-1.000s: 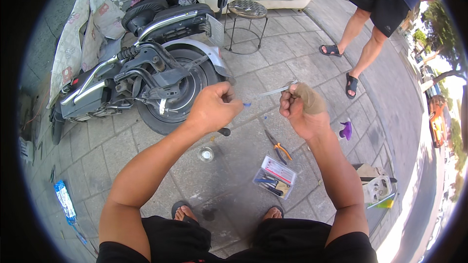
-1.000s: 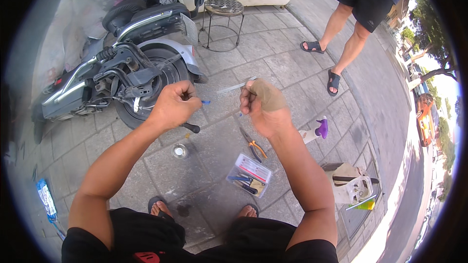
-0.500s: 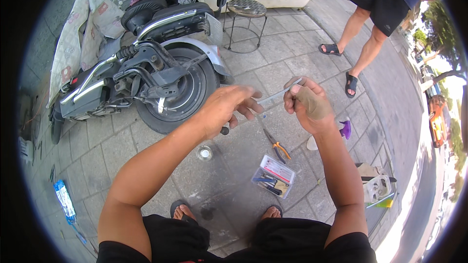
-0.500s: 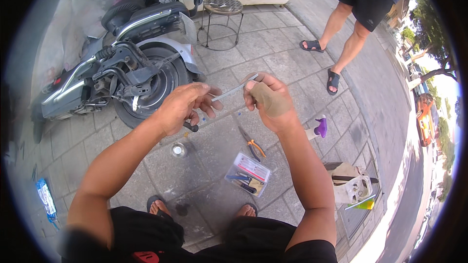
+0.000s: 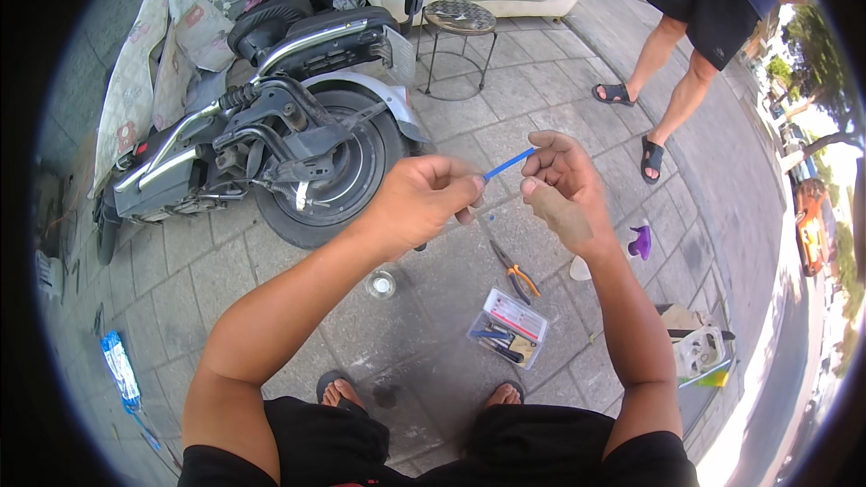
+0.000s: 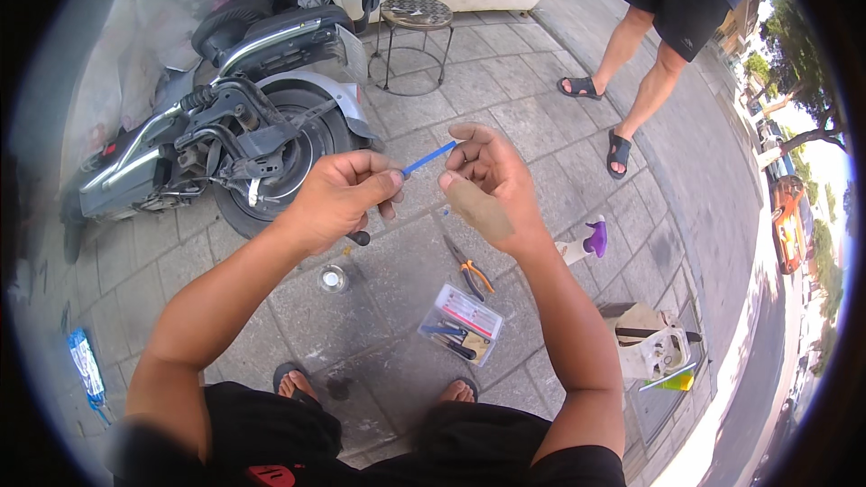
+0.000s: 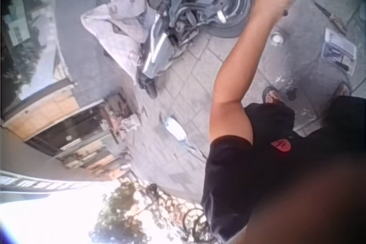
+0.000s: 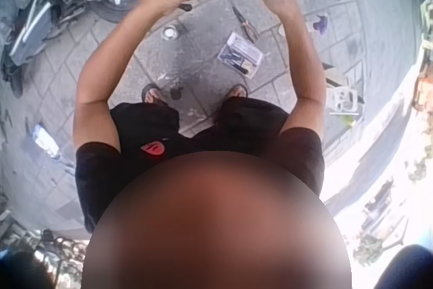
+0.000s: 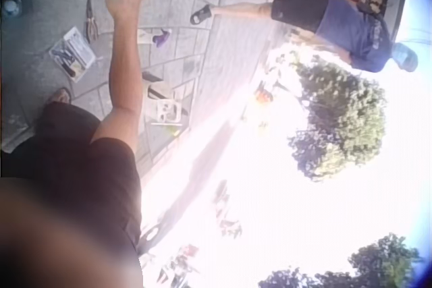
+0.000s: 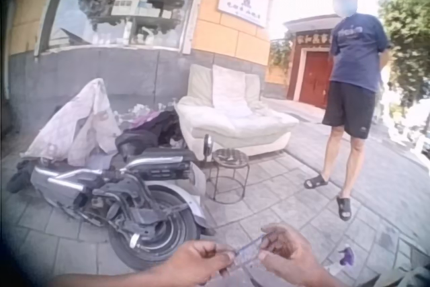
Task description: The person uses a screwdriver to work on the rear tire of a motorcycle, then handles a small blue plastic piece and a metal tool. They apply a liquid from a spray bottle to the tire and wipe it with their hand.
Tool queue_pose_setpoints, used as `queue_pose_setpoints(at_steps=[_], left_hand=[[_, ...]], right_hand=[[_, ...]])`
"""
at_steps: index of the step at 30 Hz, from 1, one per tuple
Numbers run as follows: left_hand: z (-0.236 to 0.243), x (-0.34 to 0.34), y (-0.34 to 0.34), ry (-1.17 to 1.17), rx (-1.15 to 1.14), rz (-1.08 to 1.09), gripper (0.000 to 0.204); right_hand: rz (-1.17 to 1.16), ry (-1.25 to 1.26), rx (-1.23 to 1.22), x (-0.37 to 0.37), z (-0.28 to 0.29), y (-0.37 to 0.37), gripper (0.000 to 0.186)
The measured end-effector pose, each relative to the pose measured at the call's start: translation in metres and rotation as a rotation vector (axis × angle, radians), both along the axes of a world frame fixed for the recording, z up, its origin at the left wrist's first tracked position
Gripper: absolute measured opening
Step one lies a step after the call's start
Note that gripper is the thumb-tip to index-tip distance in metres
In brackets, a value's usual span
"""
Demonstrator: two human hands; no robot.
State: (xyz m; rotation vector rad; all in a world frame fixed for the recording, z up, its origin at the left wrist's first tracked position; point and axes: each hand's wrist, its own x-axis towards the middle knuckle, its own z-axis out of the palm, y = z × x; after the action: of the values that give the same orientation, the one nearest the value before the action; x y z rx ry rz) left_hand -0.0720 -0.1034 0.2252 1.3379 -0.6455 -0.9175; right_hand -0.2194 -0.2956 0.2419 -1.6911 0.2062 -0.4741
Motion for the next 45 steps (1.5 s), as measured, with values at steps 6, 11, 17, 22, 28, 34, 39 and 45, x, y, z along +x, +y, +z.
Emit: queue_pose_setpoints(at_steps=[6, 11, 17, 22, 28, 34, 39, 45], left_hand=[[-0.001, -0.002, 0.002, -0.137, 0.002, 0.014, 0.028], [-0.004, -0.002, 0.004, -0.244, -0.11, -0.022, 0.027], [-0.015, 0.006, 0.002, -0.444, -0.168, 0.036, 0.026], [-0.011, 0.005, 0.003, -0.503, -0.172, 0.023, 0.024], [-0.005, -0.001, 0.006, -0.748, -0.188, 0.102, 0.019], [-0.007, -0.003, 0.006, -0.831, -0.237, 0.138, 0.017], [-0.009, -0.008, 0.004, -0.759, -0.201, 0.152, 0.017], [-0.004, -0.012, 0.002, -0.795, -0.187, 0.176, 0.015]], right_hand=[[-0.149, -0.124, -0.671, 0.003, 0.007, 0.012, 0.026], [-0.068, -0.055, -0.488, 0.003, 0.0, 0.012, 0.023], [-0.041, -0.097, -0.583, 0.004, 0.002, 0.018, 0.022], [-0.043, -0.023, -0.411, 0.004, 0.005, 0.025, 0.017], [-0.063, 0.046, -0.378, 0.001, 0.011, 0.031, 0.013], [-0.037, 0.075, -0.289, 0.002, 0.009, 0.031, 0.012], [-0.116, 0.06, -0.374, 0.003, 0.005, 0.034, 0.019], [-0.167, -0.106, -0.74, 0.005, 0.001, 0.033, 0.023]])
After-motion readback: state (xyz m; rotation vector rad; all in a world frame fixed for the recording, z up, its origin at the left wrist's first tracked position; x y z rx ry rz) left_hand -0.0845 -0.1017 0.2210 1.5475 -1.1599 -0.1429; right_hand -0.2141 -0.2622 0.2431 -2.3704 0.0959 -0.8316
